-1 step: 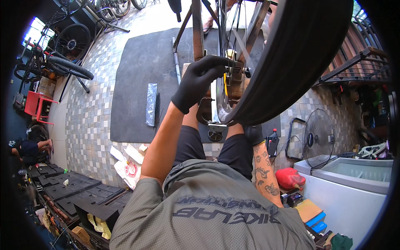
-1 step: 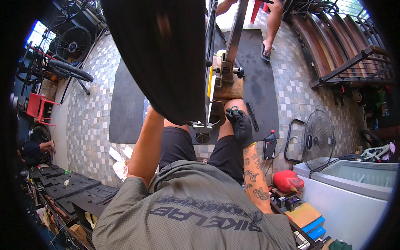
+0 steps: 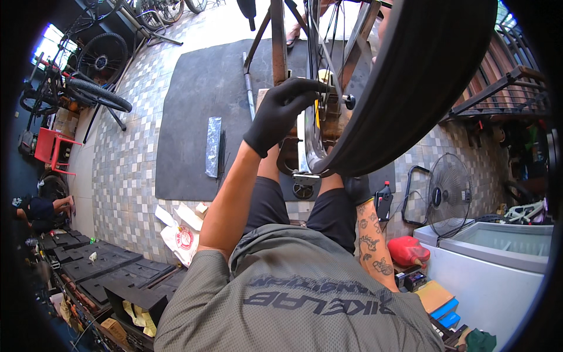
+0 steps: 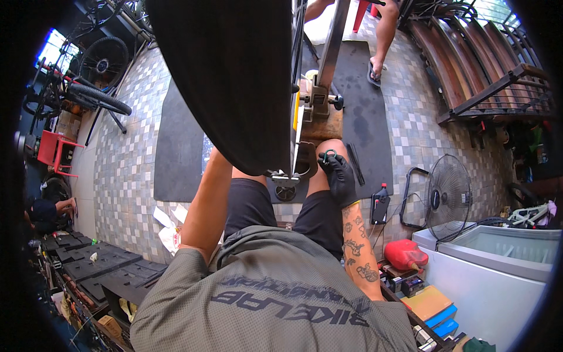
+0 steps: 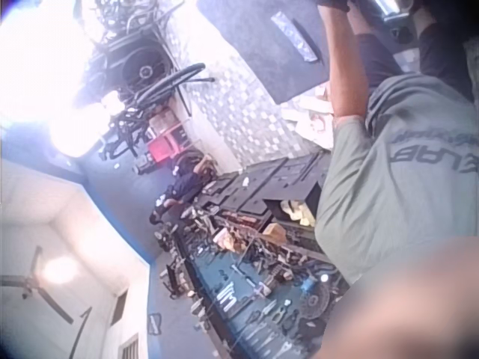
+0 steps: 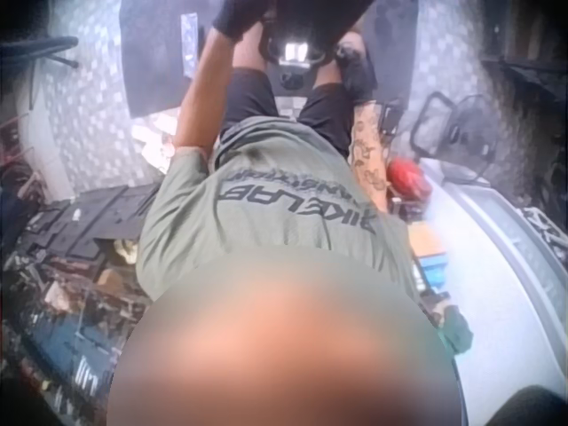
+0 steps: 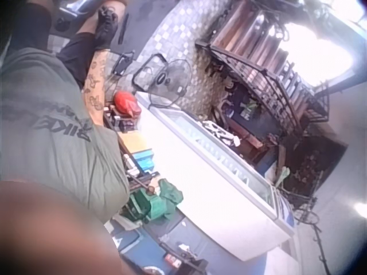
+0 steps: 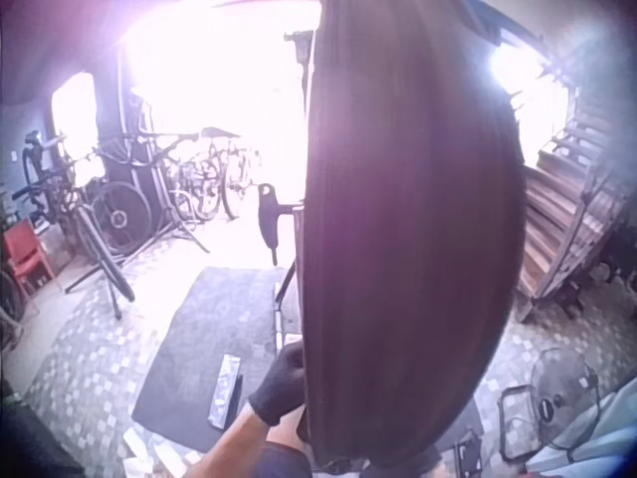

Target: The person uses a small green valve tool to inflate a bicycle tire mounted on a repair stand. They repeatedly attach the tool to the valve, pump air, detach, and reattach while rotating the wheel to check alignment. The tire is gradually inflated throughout the clip.

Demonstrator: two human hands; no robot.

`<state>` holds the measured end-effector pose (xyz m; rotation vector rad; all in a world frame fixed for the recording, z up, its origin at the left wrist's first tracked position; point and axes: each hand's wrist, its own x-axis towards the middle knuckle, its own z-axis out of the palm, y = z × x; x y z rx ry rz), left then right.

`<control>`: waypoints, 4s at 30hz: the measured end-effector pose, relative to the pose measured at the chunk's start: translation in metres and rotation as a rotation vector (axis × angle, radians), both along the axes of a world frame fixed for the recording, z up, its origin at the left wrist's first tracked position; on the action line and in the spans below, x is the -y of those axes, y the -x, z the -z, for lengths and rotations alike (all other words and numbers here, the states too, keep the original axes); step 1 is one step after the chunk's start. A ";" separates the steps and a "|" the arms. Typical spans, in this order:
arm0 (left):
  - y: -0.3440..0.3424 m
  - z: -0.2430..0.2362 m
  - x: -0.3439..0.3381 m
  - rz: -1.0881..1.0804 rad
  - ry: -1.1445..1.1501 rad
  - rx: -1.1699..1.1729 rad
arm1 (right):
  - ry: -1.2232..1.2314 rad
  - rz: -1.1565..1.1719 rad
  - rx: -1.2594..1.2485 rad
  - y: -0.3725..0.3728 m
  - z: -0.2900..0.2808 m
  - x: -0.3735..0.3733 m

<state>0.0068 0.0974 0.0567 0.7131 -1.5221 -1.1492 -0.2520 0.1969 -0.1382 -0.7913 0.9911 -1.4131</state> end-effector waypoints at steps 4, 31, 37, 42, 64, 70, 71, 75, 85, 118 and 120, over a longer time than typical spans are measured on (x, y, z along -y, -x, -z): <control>-0.001 0.022 0.016 -0.213 -0.018 0.088 | -0.001 -0.001 -0.003 -0.001 -0.001 0.000; 0.010 0.044 0.050 -0.138 -0.096 0.123 | 0.009 0.006 -0.011 0.000 -0.008 0.005; 0.006 0.002 0.000 -0.117 -0.137 0.111 | 0.010 0.013 -0.015 0.000 -0.009 0.009; 0.001 -0.042 -0.024 -0.098 -0.256 0.196 | 0.021 0.036 -0.032 0.001 -0.016 0.014; 0.014 0.025 0.024 0.066 -0.227 0.212 | 0.163 -0.046 -0.112 -0.037 -0.132 0.054; 0.014 0.025 0.031 0.021 -0.176 0.250 | 0.252 -0.101 -0.263 -0.055 -0.148 0.062; 0.014 0.024 0.031 0.022 -0.174 0.240 | 0.233 -0.101 -0.321 -0.057 -0.149 0.063; 0.015 0.023 0.029 0.035 -0.209 0.183 | 0.300 -0.122 -0.403 -0.062 -0.152 0.066; 0.013 0.029 0.028 -0.009 -0.355 0.099 | 0.464 -0.090 -0.840 -0.064 -0.174 0.072; 0.001 0.034 0.044 0.119 -0.223 0.276 | 0.157 -0.164 0.028 -0.055 -0.131 0.119; 0.003 0.033 0.048 0.124 -0.198 0.309 | 0.206 -0.096 0.042 -0.055 -0.121 0.126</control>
